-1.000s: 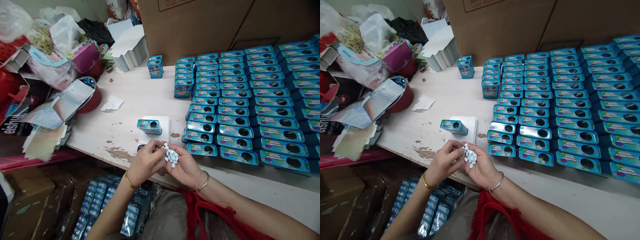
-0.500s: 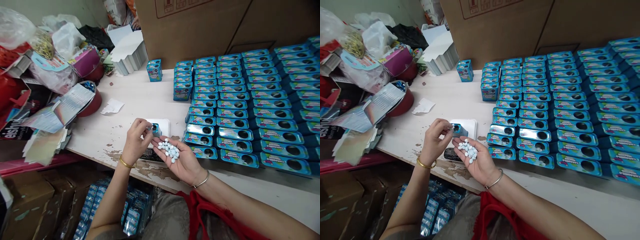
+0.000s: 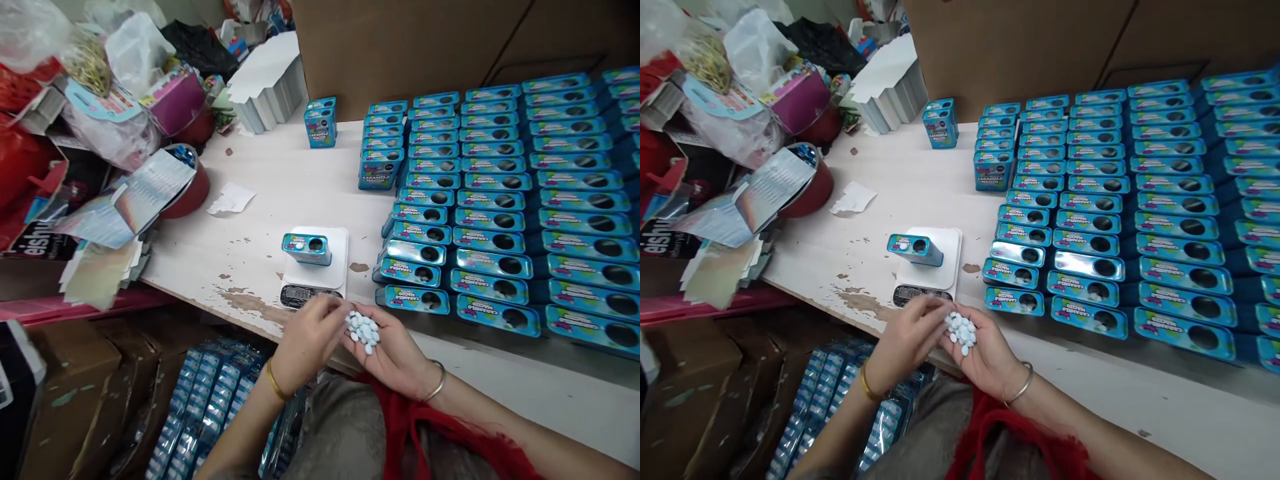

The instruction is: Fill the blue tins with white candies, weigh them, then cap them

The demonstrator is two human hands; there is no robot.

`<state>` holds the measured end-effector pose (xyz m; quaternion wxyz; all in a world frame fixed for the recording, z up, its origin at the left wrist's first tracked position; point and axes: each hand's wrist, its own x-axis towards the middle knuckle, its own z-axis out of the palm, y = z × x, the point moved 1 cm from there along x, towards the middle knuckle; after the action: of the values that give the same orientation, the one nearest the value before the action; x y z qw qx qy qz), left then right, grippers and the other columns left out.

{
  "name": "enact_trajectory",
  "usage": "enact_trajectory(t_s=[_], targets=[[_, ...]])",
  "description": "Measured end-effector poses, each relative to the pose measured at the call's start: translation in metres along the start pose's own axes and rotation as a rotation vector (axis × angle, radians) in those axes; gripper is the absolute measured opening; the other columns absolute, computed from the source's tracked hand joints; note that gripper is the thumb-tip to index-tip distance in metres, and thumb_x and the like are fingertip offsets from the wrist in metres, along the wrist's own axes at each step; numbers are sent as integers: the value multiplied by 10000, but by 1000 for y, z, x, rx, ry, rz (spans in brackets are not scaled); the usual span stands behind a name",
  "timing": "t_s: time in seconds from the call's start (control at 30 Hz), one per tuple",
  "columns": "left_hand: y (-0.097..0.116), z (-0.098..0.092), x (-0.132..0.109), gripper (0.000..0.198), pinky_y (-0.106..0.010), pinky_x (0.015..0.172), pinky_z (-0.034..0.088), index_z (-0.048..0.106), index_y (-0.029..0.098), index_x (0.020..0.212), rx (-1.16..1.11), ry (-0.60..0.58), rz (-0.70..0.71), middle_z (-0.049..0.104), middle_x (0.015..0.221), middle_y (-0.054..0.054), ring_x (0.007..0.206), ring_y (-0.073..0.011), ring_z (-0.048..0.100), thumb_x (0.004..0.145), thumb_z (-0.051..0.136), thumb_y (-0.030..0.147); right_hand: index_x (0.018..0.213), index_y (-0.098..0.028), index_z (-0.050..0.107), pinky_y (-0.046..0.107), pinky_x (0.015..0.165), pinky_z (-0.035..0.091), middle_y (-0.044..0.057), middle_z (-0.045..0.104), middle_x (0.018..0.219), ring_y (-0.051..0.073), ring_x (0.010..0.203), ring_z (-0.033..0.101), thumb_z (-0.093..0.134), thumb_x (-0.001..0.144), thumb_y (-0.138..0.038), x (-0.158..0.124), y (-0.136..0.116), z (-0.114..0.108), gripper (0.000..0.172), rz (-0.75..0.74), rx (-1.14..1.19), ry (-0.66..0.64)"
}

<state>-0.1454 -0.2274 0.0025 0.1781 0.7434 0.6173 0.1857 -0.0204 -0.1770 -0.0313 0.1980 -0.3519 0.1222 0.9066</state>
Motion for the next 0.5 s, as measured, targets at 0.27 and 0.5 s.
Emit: enact_trajectory(t_s=[0.27,0.5], targets=[[13,29,-19,162,-299,792,510,533,165,986,-114,54,-70,573,1013,-80,962,-180,561,831,499,128,859,-110,681,204,652,571,43,724,744,114,653,672,510,817,-112,-3,5,-30,176,49,-44,-37],[9,29,-15,218,-266,764,499,526,171,1008,-229,152,-76,580,1006,-72,945,-160,565,804,522,92,860,-88,680,208,653,576,54,720,728,114,635,673,465,832,-91,-5,3,-24,216,26,-24,13]])
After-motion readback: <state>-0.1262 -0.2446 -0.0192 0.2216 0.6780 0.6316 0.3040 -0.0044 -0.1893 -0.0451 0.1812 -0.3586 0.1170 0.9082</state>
